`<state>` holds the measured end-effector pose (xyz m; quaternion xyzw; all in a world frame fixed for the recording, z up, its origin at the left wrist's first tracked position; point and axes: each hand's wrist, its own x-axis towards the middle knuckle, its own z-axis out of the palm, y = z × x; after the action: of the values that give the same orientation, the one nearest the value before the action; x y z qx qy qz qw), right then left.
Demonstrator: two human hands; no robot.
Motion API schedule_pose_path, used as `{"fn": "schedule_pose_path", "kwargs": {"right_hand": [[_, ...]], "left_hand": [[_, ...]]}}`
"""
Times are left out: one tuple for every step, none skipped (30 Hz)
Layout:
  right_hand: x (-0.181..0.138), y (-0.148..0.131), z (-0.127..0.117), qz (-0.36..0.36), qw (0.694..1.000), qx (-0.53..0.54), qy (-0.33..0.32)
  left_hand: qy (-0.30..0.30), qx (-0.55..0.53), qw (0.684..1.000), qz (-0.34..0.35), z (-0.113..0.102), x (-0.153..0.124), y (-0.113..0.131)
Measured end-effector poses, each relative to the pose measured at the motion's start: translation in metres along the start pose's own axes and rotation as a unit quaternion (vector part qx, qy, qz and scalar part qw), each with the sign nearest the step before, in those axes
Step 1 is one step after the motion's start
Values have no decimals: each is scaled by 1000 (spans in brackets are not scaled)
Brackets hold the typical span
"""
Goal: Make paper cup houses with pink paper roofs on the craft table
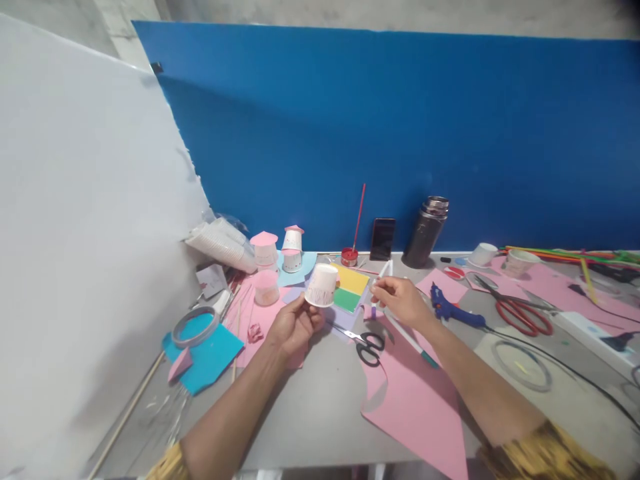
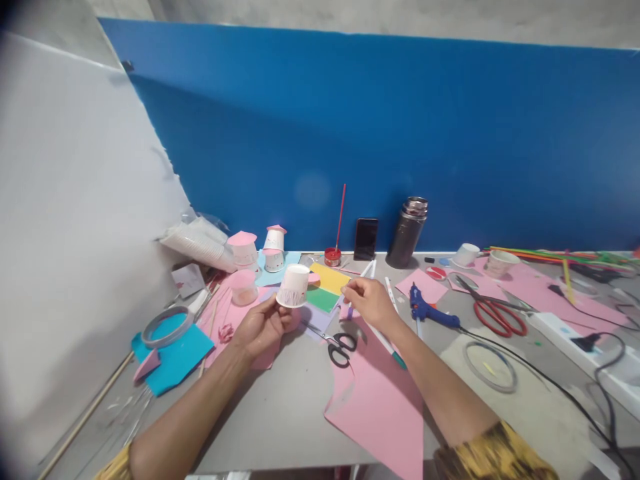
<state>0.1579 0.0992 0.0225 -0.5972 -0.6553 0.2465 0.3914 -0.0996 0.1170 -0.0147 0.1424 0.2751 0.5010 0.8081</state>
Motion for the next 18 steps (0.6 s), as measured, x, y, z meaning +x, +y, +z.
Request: {"fn": "schedule_pose_path", "kwargs": {"right_hand": [[-3, 5, 1, 2, 1000, -11, -2], [-5, 9, 3, 4, 1000, -23, -2], [-7, 13, 4, 5, 999, -36, 1], [-7, 16, 4, 6, 999, -52, 7], [-7, 18, 3, 8, 997, -69, 15], [-7, 21, 2, 12, 996, -87, 25], [-6, 24, 0, 16, 994, -104, 34], [-5, 26, -2, 20, 992, -120, 43], [-4, 29, -4, 25, 990, -133, 49], [-3, 31, -6, 29, 988, -145, 53], [-3, 34, -8, 32, 986, -156, 56], [-2, 36, -10, 35, 984, -165, 58], [-2, 38, -10, 38, 983, -172, 58], [-2, 39, -11, 40, 981, -179, 56], [-2, 39, -11, 41, 981, -184, 52], [-1, 39, -10, 40, 981, -187, 44], [0, 37, -8, 36, 981, -189, 33], [2, 34, -6, 29, 981, -191, 17]], "left_hand": [[1, -4, 1000, 0, 0, 0, 0], [4, -7, 1000, 1, 1, 0, 0], [10, -7, 1000, 3, 1, 0, -1], [15, -8, 1000, 6, 2, -1, -1], [21, -8, 1000, 7, 3, -1, -1], [26, -7, 1000, 8, 3, -1, -1], [30, -6, 999, 10, 3, -1, -2], [33, -3, 999, 11, 3, -1, -2], [35, -1, 999, 13, 3, -1, -2], [36, 0, 999, 16, 3, 0, -2], [34, 2, 999, 18, 3, -1, -2], [30, 4, 999, 19, 3, -1, -2], [23, 6, 1000, 19, 3, -1, -2], [18, 8, 1000, 20, 4, -1, -2], [15, 9, 1000, 22, 5, -1, -1], [16, 8, 999, 27, 5, -2, 0], [21, 4, 999, 35, 6, -2, 2], [28, -1, 999, 45, 7, -2, 4]]}}
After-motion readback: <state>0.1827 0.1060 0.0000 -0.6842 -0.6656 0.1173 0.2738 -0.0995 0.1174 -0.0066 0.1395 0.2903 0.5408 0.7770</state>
